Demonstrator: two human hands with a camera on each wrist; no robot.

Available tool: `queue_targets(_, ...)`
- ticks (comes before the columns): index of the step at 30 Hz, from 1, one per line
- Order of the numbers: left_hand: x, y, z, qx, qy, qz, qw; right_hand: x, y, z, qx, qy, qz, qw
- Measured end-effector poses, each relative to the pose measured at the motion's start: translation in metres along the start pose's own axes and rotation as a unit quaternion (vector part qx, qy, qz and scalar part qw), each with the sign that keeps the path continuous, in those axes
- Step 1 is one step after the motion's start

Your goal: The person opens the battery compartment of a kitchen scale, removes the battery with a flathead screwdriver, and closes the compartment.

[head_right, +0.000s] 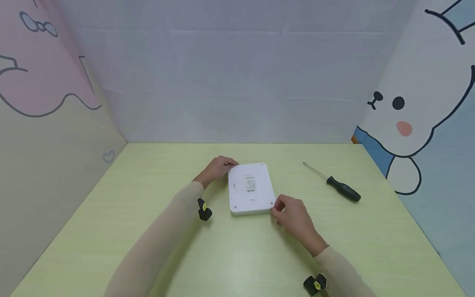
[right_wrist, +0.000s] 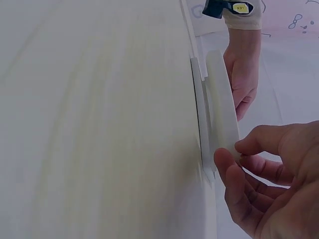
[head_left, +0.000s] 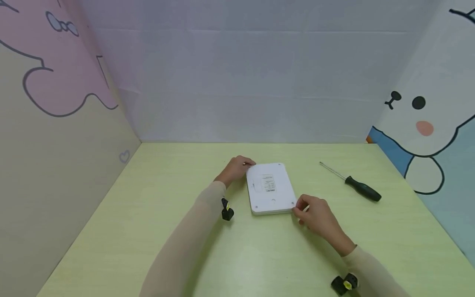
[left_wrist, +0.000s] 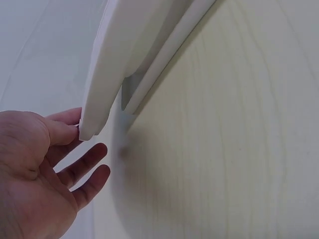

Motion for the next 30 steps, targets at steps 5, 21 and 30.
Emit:
queue_targets(5,0.002,0.004,0.002,-0.009,-0.004,0.000,0.9999,-0.001,0.004,-0.002,0.004,0.003,-0.011,1.000)
queue_targets(21,0.008,0.014,0.012,-0.007,0.006,0.016,0.9998,-0.010,0.011,-0.016,-0.003,-0.016,-0.034,0.999)
queue_targets(30,0.016,0.020,0.019,0.023,-0.002,0.032,0.9992,-0.015,0.010,-0.022,-0.018,-0.027,-0.024,0.999)
Point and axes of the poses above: each hand's wrist, its own x-axis away from the middle knuckle, its own y-axis out of the back of the hand, z = x × y, the point moved 10 cm from there along -x, towards the middle knuckle, and after that the axes turned 4 degrees about y, right-handed, at the moved point
